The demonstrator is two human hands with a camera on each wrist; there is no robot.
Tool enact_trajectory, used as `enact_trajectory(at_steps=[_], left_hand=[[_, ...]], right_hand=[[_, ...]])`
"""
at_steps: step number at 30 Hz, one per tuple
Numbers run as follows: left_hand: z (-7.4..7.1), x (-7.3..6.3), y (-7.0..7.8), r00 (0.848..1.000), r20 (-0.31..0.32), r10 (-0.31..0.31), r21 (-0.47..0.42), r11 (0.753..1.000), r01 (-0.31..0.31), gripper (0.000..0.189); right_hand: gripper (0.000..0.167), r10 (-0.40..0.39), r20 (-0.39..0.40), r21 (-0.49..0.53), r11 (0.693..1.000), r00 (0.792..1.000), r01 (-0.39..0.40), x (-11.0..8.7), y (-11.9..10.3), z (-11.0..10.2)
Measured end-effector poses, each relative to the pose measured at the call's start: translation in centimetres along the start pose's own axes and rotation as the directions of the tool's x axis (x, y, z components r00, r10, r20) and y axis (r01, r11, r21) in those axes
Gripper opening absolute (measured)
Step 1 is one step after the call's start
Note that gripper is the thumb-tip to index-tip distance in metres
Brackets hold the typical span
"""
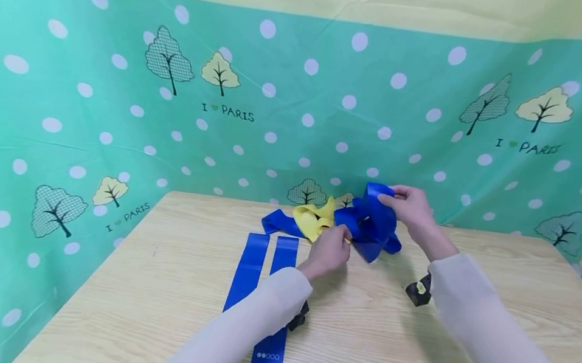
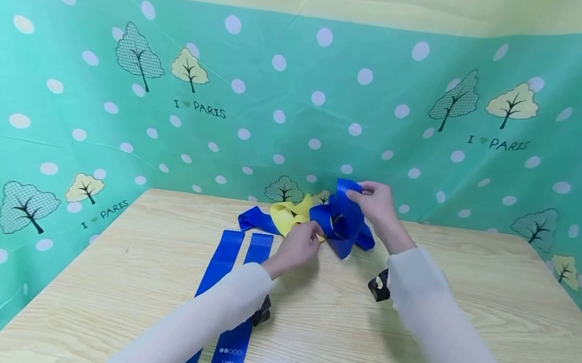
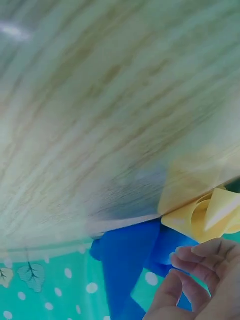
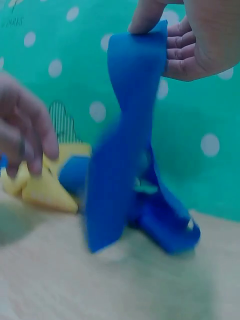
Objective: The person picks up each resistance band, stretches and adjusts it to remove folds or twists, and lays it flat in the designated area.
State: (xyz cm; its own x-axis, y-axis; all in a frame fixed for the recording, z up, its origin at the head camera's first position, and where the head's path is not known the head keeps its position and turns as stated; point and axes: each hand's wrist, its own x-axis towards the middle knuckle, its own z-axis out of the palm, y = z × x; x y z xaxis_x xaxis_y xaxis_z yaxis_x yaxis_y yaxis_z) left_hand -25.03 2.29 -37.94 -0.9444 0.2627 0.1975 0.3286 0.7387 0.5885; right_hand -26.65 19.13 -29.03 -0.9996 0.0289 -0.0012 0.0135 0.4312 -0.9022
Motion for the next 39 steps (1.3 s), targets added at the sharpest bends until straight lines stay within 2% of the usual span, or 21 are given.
enact_trajectory(at_steps=[6,12,16,19,21,25,28,32,35,39], left_hand=[[-0.2,-0.3,0.2,1.000,0.018,-0.002,-0.040,0.999,0.002,0.025],[-0.2,-0.4,0.7,0.999,0.012,0.036,-0.099,0.995,-0.035,0.029],[-0.3,-0.3,1.1,0.996,0.005,0.084,-0.170,0.982,-0.082,0.034],[-0.3,-0.3,1.4,0.992,0.015,0.124,-0.266,0.957,-0.116,0.039],[-0.3,-0.3,1.7,0.991,0.035,0.130,-0.345,0.932,-0.111,0.042],[-0.6,-0.5,2.6,0.995,0.065,0.079,-0.492,0.870,-0.037,0.048],[-0.9,-0.6,3.3,0.999,0.046,0.030,-0.552,0.834,0.000,0.056],[-1.1,-0.5,3.9,1.000,-0.016,-0.017,-0.537,0.843,0.006,0.061],[-1.3,-0.5,3.9,0.998,-0.053,-0.029,-0.511,0.859,-0.003,0.043],[-1.3,-0.6,3.3,0.998,-0.067,-0.019,-0.511,0.859,-0.018,0.019]], right_hand=[[0.051,-0.013,0.018,0.018,1.000,1.000,0.012,-1.0,-2.3,-1.3],[0.058,-0.029,0.039,0.078,0.997,0.999,0.026,-1.6,-4.1,-2.3],[0.058,-0.040,0.029,0.126,0.991,0.999,0.036,-2.1,-5.6,-2.6],[0.059,-0.057,0.017,0.147,0.988,0.998,0.054,-2.5,-6.5,-2.6],[0.060,-0.075,0.014,0.153,0.986,0.997,0.072,-2.7,-7.0,-2.6],[0.060,-0.128,0.050,0.148,0.982,0.991,0.119,-3.1,-7.6,-2.6],[0.064,-0.153,0.099,0.117,0.983,0.983,0.142,-3.5,-7.9,-2.5],[0.067,-0.166,0.155,0.079,0.985,0.974,0.155,-4.0,-8.3,-2.2],[0.065,-0.173,0.167,0.083,0.983,0.971,0.161,-4.3,-8.6,-1.8],[0.063,-0.182,0.139,0.054,0.983,0.974,0.176,-4.4,-9.1,-1.7]])
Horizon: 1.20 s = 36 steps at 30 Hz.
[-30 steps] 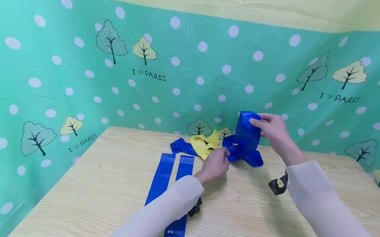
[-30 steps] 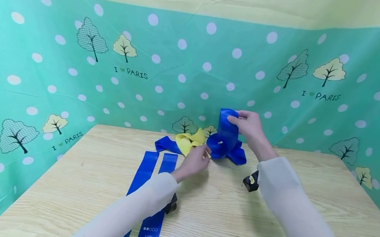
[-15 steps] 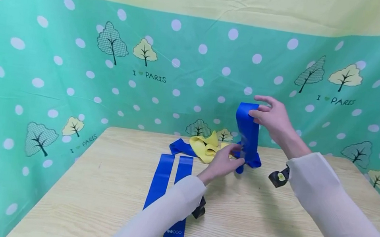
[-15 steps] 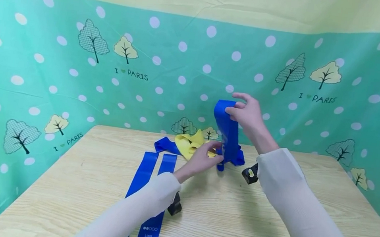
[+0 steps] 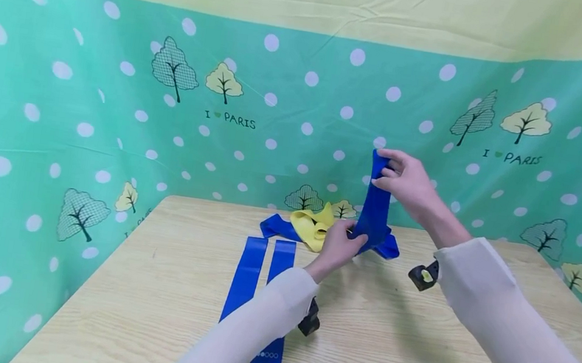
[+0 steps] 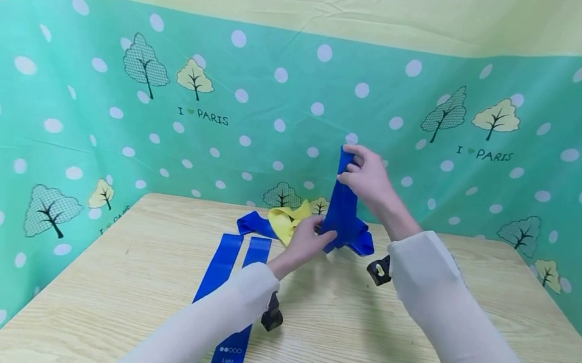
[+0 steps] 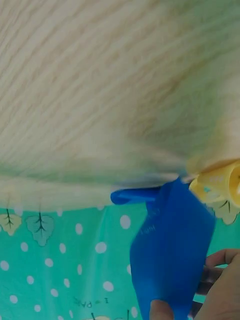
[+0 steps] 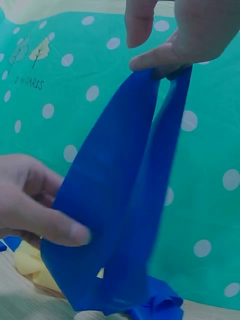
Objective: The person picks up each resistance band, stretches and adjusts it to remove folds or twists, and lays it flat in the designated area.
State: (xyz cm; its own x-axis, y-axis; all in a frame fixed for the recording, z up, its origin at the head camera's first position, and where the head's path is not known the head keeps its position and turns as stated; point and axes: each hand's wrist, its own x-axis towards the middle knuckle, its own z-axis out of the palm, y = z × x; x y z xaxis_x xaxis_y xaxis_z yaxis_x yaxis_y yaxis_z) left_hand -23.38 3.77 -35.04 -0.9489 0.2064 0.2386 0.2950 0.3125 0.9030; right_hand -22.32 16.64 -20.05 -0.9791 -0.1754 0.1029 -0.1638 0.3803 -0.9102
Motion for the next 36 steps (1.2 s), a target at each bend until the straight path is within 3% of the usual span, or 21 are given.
enact_trajectory(at_steps=[5,9,13,17,22,28,32,36], left_hand=[[-0.5,-0.4,-0.9,0.999,0.029,0.015,-0.005,1.000,-0.015,0.017],[-1.0,-0.7,-1.4,0.996,0.089,0.007,-0.024,1.000,-0.005,0.017],[-1.5,-1.2,-2.1,0.984,0.173,-0.037,-0.005,0.999,0.038,0.019],[-2.2,-1.6,-2.5,0.968,0.249,-0.030,-0.051,0.998,0.044,0.021],[-3.0,-1.9,-2.5,0.945,0.327,0.015,-0.110,0.994,0.022,0.015],[-3.7,-2.4,-2.3,0.924,0.379,0.059,-0.140,0.990,-0.006,0.014],[-3.7,-2.5,-2.2,0.920,0.382,0.087,-0.137,0.990,-0.037,0.017],[-3.6,-2.4,-2.2,0.920,0.370,0.128,-0.114,0.989,-0.092,0.019]], right_hand=[[0.059,-0.019,-0.063,-0.132,0.991,0.998,0.011,0.1,0.4,-0.3],[0.056,-0.029,-0.127,-0.276,0.961,0.991,-0.007,0.5,1.7,-1.2],[0.053,-0.039,-0.172,-0.387,0.922,0.984,-0.031,0.8,3.6,-2.6],[0.052,0.007,-0.142,-0.437,0.897,0.990,-0.069,0.8,5.6,-3.8],[0.050,0.123,-0.075,-0.360,0.922,0.990,-0.142,0.6,8.3,-4.2],[0.056,0.241,0.058,-0.189,0.956,0.969,-0.226,0.4,11.8,-3.2],[0.058,0.270,0.148,-0.091,0.962,0.951,-0.259,-0.2,13.4,-1.5],[0.054,0.253,0.197,-0.061,0.967,0.947,-0.246,-1.4,13.9,0.5]])
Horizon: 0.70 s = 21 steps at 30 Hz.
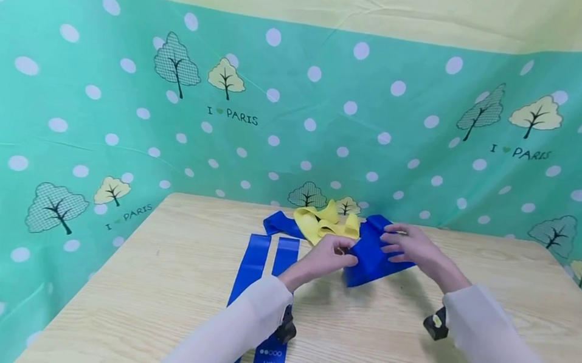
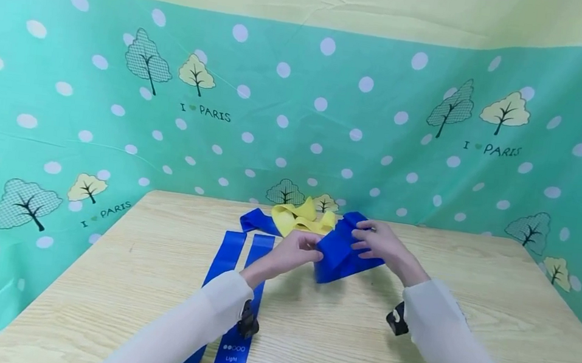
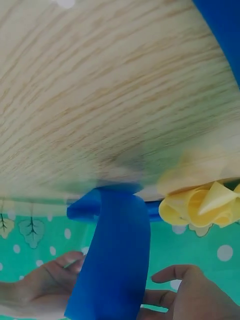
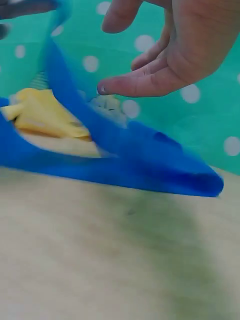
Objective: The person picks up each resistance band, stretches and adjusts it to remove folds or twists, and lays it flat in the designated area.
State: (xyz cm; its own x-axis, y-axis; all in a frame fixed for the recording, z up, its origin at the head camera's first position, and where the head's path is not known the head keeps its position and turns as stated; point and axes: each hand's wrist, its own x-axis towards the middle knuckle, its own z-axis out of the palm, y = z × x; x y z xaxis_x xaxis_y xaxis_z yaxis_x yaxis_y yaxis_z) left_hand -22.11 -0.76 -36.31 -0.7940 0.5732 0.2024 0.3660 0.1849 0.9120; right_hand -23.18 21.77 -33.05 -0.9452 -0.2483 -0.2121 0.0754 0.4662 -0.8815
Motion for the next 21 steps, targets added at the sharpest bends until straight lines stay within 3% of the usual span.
enact_trajectory(at_steps=[10,14,17,21], left_hand=[[-0.2,-0.1,0.0,0.999,-0.026,0.031,0.009,0.999,-0.030,0.021],[0.0,0.0,0.4,0.998,-0.045,0.052,0.006,0.999,-0.052,0.020],[0.2,0.4,1.0,0.994,-0.083,0.074,0.014,0.997,-0.073,0.020],[0.5,0.9,2.1,0.981,-0.167,0.102,0.039,0.995,-0.097,0.018]], right_hand=[[0.053,-0.105,-0.074,-0.210,0.974,0.992,0.087,-2.0,-1.9,2.7],[0.041,-0.123,-0.085,-0.242,0.965,0.989,0.100,-2.3,-3.1,2.9],[0.032,-0.170,-0.120,-0.247,0.959,0.978,0.137,-2.6,-4.1,2.7],[0.022,-0.248,-0.168,-0.320,0.929,0.954,0.186,-3.1,-6.0,2.2]])
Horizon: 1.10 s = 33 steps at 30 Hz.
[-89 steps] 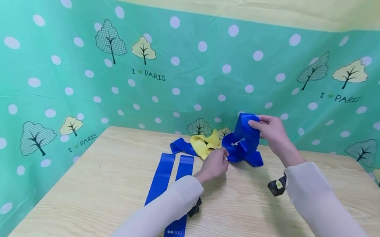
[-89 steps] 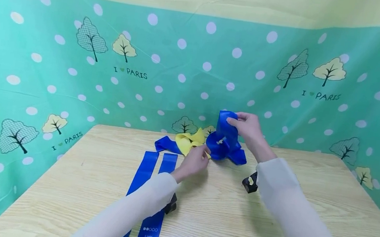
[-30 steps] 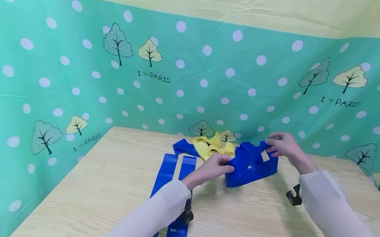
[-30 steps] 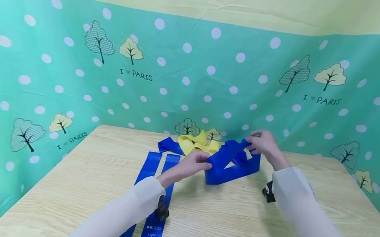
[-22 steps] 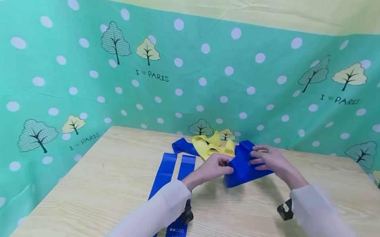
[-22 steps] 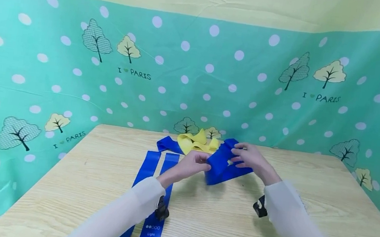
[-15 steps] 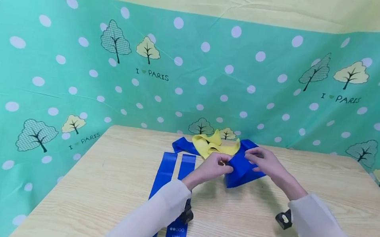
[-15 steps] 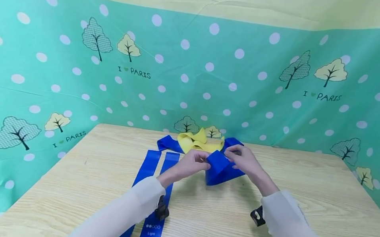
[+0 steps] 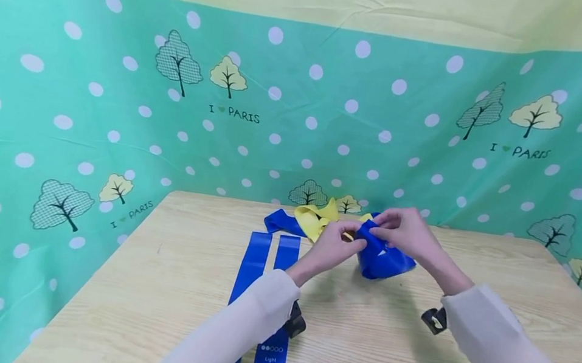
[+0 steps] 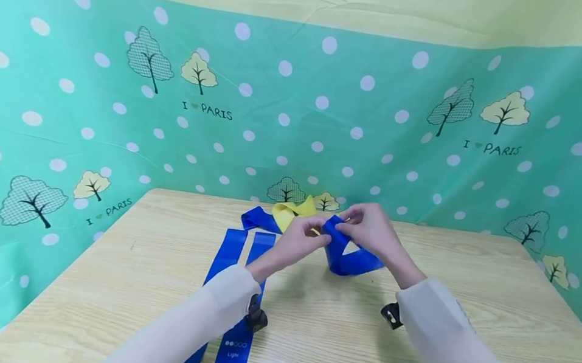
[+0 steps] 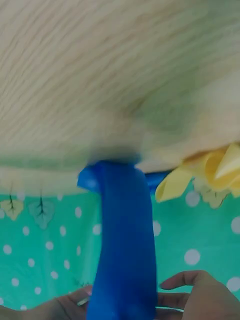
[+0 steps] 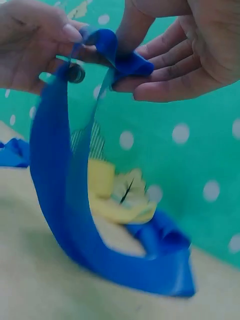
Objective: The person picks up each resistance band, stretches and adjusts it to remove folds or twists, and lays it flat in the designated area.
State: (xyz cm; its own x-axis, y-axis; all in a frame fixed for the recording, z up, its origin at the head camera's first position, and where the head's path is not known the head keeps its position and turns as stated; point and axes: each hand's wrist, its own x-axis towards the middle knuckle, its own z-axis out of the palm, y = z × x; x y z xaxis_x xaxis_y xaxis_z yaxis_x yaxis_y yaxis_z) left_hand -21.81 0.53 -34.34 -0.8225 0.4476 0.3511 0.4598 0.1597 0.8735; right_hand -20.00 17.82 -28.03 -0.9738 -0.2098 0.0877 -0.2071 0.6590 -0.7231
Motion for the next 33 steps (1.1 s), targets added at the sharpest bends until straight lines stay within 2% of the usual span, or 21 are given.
enact_trajectory(at_steps=[4,10,11,14,18,23,26,30,33], left_hand=[[-0.1,0.0,1.3,0.998,-0.055,0.000,0.002,1.000,0.000,0.018],[0.0,0.2,0.8,0.992,-0.118,-0.046,-0.048,0.998,0.040,0.019],[0.2,0.4,0.3,0.989,-0.136,-0.050,-0.060,0.997,0.043,0.021],[0.2,0.6,0.6,0.986,-0.157,-0.062,-0.094,0.994,0.048,0.033],[0.3,0.8,1.0,0.986,-0.162,-0.050,-0.084,0.996,0.037,0.046],[0.6,0.8,1.0,0.987,-0.158,-0.019,0.004,1.000,0.020,0.030],[0.9,0.8,0.9,0.987,-0.159,-0.006,0.005,1.000,0.007,0.026],[1.2,0.4,0.6,0.988,-0.154,-0.035,-0.022,0.999,0.031,0.028],[1.4,0.1,0.3,0.988,-0.129,-0.086,-0.047,0.996,0.081,0.030]], right_hand=[[0.017,-0.041,-0.078,-0.079,0.996,0.996,0.035,0.2,-2.0,-1.4],[0.020,-0.104,-0.117,-0.136,0.987,0.988,0.088,0.4,-5.2,-3.6],[0.020,-0.121,-0.120,-0.148,0.984,0.985,0.102,0.4,-5.7,-4.0],[0.020,-0.160,-0.132,-0.180,0.974,0.978,0.135,0.2,-7.3,-4.9],[0.020,-0.189,-0.135,-0.213,0.964,0.973,0.158,-0.1,-9.3,-5.9],[0.021,-0.211,-0.147,-0.248,0.954,0.966,0.171,-0.1,-11.0,-7.1],[0.024,-0.211,-0.158,-0.259,0.952,0.965,0.165,0.2,-11.6,-7.8],[0.026,-0.204,-0.161,-0.274,0.949,0.966,0.155,0.8,-12.0,-8.9],[0.028,-0.188,-0.160,-0.289,0.948,0.969,0.136,1.3,-11.9,-9.7]])
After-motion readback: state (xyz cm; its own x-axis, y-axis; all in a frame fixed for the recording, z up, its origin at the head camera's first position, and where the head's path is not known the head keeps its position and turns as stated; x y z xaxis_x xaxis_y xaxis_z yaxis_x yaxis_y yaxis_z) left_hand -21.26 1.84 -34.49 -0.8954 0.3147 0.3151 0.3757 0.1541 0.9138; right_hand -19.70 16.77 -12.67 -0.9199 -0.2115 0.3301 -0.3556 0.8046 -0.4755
